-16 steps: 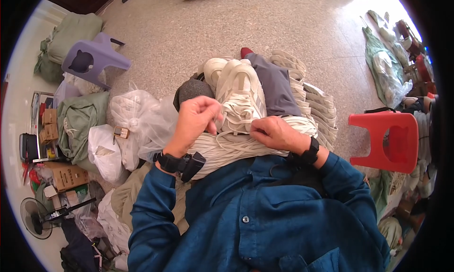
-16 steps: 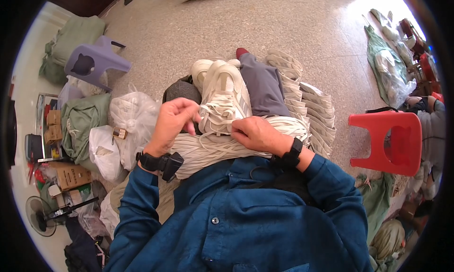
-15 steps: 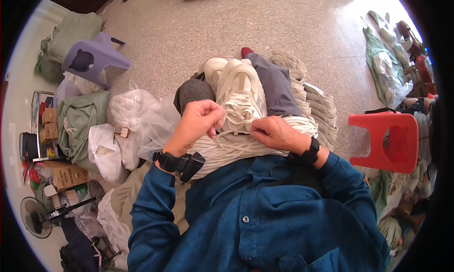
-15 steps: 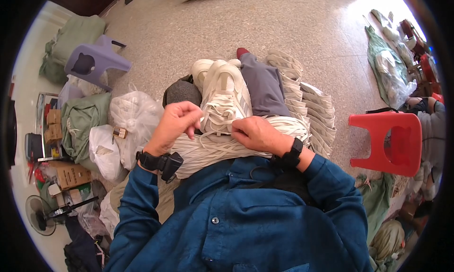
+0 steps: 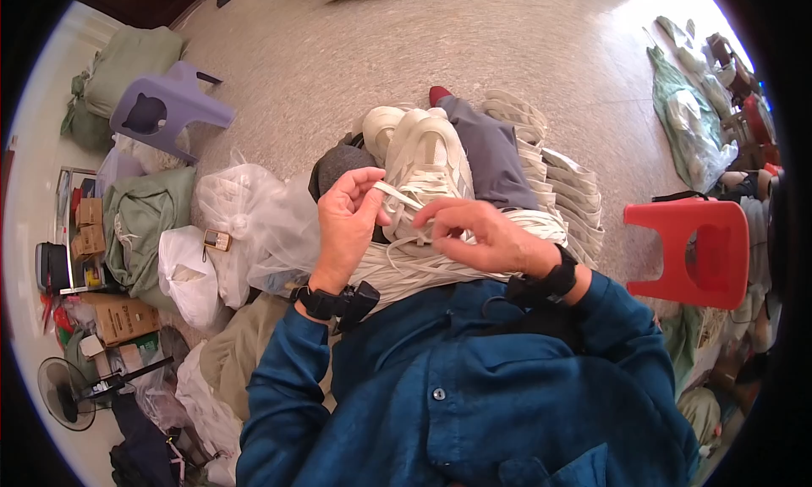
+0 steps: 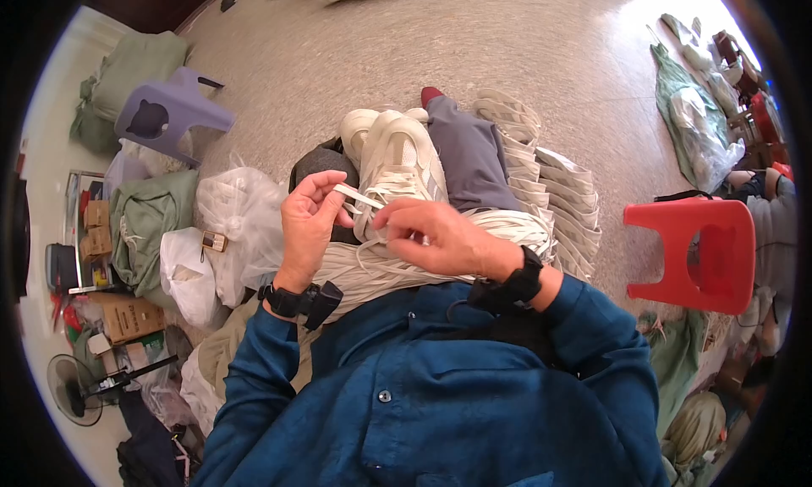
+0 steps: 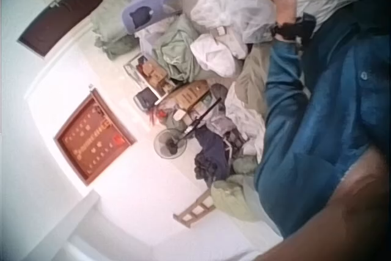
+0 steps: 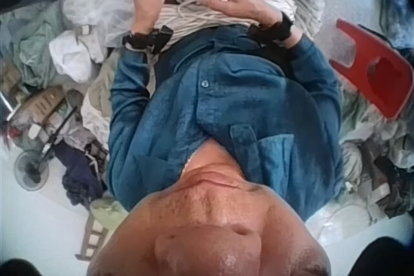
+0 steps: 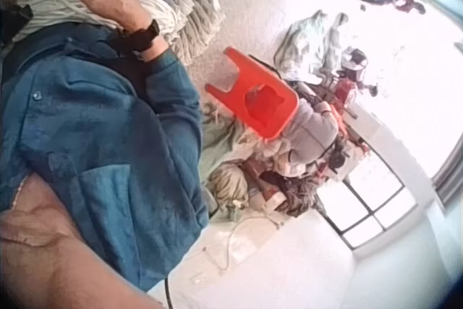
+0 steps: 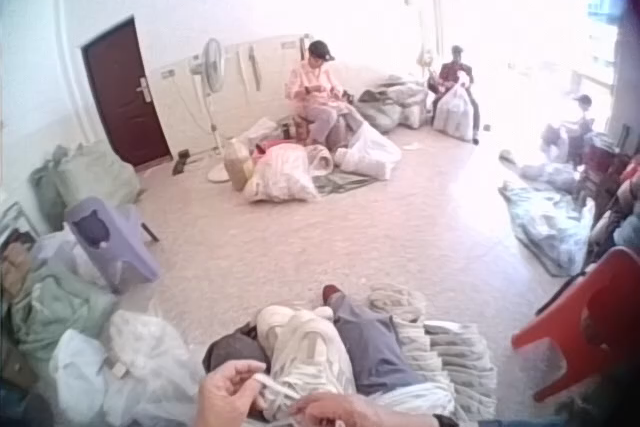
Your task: Threading laces through a batch of shoe uppers.
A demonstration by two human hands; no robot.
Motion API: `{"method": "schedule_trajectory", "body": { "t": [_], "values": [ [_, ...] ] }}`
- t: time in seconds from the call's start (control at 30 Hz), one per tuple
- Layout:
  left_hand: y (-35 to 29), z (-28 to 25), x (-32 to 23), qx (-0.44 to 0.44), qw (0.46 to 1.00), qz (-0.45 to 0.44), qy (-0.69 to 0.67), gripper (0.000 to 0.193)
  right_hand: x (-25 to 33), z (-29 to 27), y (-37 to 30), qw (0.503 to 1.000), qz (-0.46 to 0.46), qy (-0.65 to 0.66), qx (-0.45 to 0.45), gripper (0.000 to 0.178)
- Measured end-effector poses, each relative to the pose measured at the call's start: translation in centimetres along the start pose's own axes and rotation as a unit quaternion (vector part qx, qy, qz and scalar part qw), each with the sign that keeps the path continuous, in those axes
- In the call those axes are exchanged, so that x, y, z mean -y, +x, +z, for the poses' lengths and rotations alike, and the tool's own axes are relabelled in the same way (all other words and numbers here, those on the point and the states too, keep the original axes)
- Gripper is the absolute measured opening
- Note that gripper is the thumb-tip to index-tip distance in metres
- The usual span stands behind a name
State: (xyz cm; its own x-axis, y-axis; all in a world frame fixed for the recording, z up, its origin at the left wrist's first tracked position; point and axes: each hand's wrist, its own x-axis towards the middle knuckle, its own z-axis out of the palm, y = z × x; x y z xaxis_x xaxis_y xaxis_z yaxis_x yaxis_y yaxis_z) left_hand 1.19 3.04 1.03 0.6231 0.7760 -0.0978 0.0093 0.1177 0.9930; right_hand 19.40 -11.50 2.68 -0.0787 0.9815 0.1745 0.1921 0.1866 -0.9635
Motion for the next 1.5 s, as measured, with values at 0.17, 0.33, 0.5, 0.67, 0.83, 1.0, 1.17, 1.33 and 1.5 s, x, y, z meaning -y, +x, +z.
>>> {"method": "schedule_trajectory", "body": {
  "t": [0.17,0.33,0.5,0.67,0.83,1.0,1.17,1.33,1.5],
  "values": [
    [-0.2,-0.3,0.8,0.050,0.998,-0.012,0.032,0.012,-0.8,1.3,-0.4,0.990,0.078,0.024,0.116,0.012],
    [-1.4,-0.1,3.4,0.031,0.998,-0.043,0.022,0.012,-1.4,-1.2,-2.1,0.985,0.059,-0.149,0.068,0.024],
    [-2.1,0.1,5.5,-0.027,0.985,0.074,0.151,0.009,-1.4,-3.0,-4.7,0.969,0.076,-0.224,0.067,0.026],
    [-2.3,0.9,4.7,-0.028,0.971,0.102,0.212,0.010,-0.6,-3.7,-5.9,0.952,0.167,-0.232,0.112,0.031],
    [-2.3,1.2,4.1,-0.044,0.963,0.122,0.238,0.008,-0.6,-3.4,-6.3,0.978,0.150,-0.139,0.052,0.019],
    [-1.2,0.3,4.5,-0.046,0.940,0.165,0.294,0.008,-1.5,-3.2,-5.4,0.976,0.122,-0.160,-0.080,0.011],
    [-1.7,1.0,3.2,-0.011,0.951,0.086,0.297,0.019,-2.5,-1.7,-4.1,0.976,0.124,-0.162,-0.081,0.023],
    [-2.2,1.1,4.5,-0.021,0.910,0.190,0.368,0.039,-3.0,-0.8,-2.5,0.979,0.119,-0.145,-0.085,0.023],
    [-2.5,0.6,4.6,-0.025,0.931,0.159,0.326,0.026,-2.8,-0.4,-0.8,0.974,0.181,-0.108,-0.088,0.022]
  ]
}}
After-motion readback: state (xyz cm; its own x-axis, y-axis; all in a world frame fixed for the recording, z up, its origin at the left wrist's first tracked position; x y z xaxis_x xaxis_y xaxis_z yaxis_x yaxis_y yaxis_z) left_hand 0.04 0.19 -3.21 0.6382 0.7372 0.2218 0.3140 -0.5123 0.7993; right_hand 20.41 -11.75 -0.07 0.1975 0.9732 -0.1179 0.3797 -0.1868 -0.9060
